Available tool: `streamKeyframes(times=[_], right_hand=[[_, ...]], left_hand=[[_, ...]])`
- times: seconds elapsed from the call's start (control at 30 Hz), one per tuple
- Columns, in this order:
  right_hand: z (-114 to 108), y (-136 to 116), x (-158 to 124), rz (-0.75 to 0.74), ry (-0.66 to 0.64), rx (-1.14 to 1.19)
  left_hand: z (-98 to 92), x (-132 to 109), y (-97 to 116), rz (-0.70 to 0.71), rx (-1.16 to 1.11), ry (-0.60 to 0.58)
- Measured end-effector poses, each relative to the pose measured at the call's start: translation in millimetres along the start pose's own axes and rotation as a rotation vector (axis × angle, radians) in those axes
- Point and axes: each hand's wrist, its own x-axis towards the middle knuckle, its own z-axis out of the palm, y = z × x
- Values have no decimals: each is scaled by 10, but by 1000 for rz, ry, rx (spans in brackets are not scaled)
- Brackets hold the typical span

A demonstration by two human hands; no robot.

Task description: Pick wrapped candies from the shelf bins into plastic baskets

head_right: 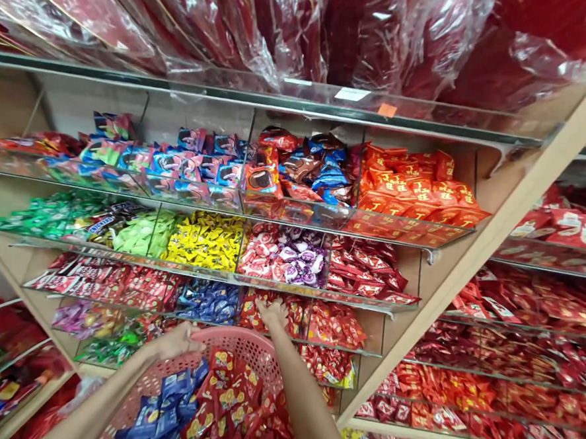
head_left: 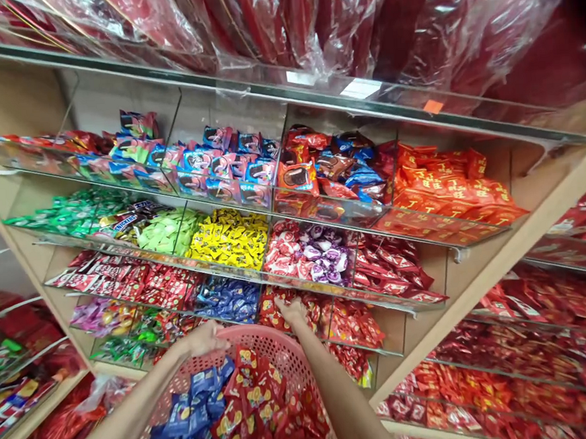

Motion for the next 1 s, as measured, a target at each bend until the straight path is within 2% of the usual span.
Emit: streamKeyframes(times=[0.13,0.3,0.53,0.77,0.87,1.0], right_hand=[[118,-159,1,52,-14,-16],[201,-227,-46,-29,6,-24],[242,-164,-80,-189,-10,31],[330,-67,17,-217,59,210],[275,-13,74,-212,90,300],[17,36,115,-210,55,416]], left_hand=[[-147,-15,-91,11,26,-9],[-242,-14,-200,-8,45,-21],[-294,56,-340,19,59,-53],[-301,62,-338,26,49,-70],[-302,57,-347,23,41,-61],[-306,48,-353,40,41,-76]])
